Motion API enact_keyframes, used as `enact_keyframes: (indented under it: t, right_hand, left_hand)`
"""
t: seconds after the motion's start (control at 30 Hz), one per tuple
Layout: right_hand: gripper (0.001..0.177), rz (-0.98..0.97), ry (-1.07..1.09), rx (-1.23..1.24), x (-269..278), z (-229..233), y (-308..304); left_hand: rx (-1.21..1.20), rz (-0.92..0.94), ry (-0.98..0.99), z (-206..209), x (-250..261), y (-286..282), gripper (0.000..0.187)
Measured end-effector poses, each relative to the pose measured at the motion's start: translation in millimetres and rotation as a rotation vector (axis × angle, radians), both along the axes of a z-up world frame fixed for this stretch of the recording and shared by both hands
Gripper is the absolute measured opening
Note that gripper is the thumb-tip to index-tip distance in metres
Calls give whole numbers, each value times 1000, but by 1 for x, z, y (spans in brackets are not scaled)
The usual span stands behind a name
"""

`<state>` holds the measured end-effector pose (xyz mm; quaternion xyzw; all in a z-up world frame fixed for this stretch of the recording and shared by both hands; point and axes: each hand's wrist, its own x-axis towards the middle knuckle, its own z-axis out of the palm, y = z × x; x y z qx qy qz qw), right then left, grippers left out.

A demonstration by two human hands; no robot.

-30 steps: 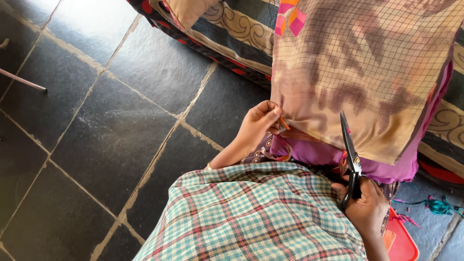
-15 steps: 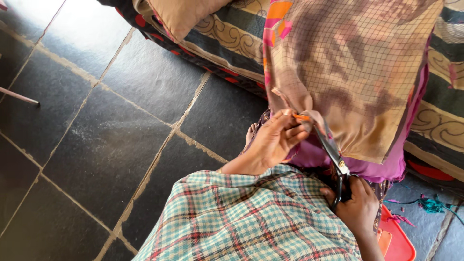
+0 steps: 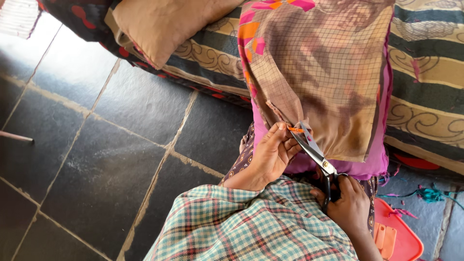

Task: The person uses scissors to cut a piece of patterned fabric and then folds and arranges the cut piece over a purple pillow while sitting on a bed.

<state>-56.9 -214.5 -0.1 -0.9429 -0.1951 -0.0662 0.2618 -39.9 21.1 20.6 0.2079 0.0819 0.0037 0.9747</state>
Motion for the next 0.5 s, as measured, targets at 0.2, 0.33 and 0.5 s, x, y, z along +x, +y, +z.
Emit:
enact_keyframes:
  t: [0.2,0.33,0.5]
  right_hand:
    - [59,-8,-1,2,2,3,1]
    - [60,-2,-20,10,3,2,1]
    - [61,-13,-4,20,2,3,2]
  left_hand:
    - [37,-13,27,-6,-1,-6,16]
    - [81,-26,63,-7,-1,-8,16]
    - [87,-37,91,-3,0,-6,17]
